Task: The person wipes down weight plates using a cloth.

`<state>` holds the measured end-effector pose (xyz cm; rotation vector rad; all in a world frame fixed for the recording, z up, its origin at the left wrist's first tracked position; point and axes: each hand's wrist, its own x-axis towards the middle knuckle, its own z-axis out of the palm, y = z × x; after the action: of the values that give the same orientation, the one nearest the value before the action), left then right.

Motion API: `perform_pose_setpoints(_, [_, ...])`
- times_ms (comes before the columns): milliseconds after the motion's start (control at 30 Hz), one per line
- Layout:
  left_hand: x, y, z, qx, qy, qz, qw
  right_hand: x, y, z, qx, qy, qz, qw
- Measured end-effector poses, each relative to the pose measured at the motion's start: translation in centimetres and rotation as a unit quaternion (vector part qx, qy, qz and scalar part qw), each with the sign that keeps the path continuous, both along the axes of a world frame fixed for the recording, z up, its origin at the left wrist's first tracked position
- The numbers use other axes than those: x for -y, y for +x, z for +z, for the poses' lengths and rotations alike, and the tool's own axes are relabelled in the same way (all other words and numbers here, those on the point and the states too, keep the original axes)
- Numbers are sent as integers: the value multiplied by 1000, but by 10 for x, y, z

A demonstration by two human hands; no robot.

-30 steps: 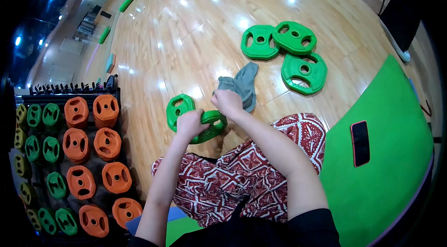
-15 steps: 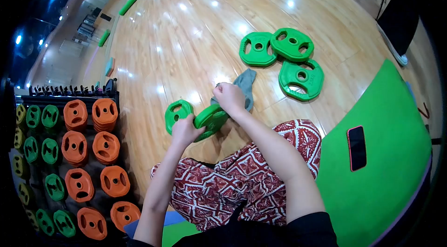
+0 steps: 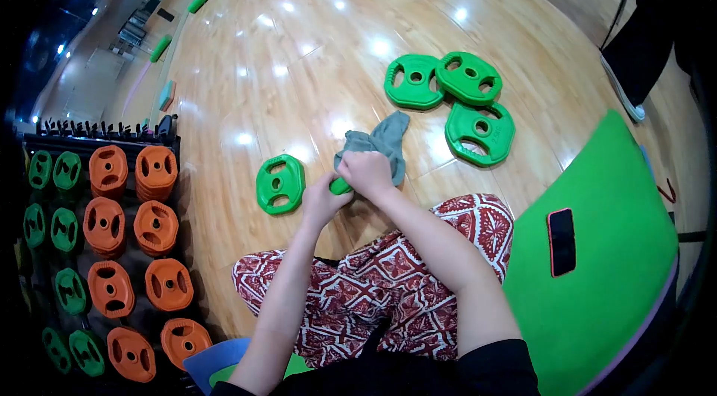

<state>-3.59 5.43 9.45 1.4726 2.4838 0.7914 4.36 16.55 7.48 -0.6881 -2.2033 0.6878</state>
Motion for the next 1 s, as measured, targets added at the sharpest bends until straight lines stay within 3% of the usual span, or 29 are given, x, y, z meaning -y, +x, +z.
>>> perform_pose_setpoints(67, [0, 0, 1, 13, 2, 2, 1000, -7, 3, -5, 15, -46, -11, 999])
perform_pose_setpoints(167, [2, -4, 4, 18, 4, 5, 1000, -29, 11, -32, 149, -193, -109, 964])
perform_pose_setpoints(267, [4, -12, 4, 34, 10, -3, 999, -21, 4, -25, 126, -229, -121, 958])
perform_pose_setpoints(400, [7, -13, 3, 23, 6, 28, 999, 10, -2, 6, 30, -46, 9, 998])
perform_pose_setpoints(533, [4, -10, 4, 31, -24, 35, 999, 10, 1, 4, -9, 32, 49, 998])
perform_pose_setpoints(667, [-1, -6, 7, 43, -13, 42, 998, -8, 3, -10, 3, -24, -30, 999])
perform_pose_setpoints(733, [2, -8, 4, 44, -8, 21, 999, -19, 6, -18, 129, -128, -98, 979])
perform_pose_setpoints(767, [5, -9, 3, 41, -8, 20, 999, -23, 8, -23, 143, -177, -96, 969])
perform_pose_setpoints(1000, [53, -33, 12, 102, -57, 51, 992, -26, 1, -21, 131, -238, -72, 960])
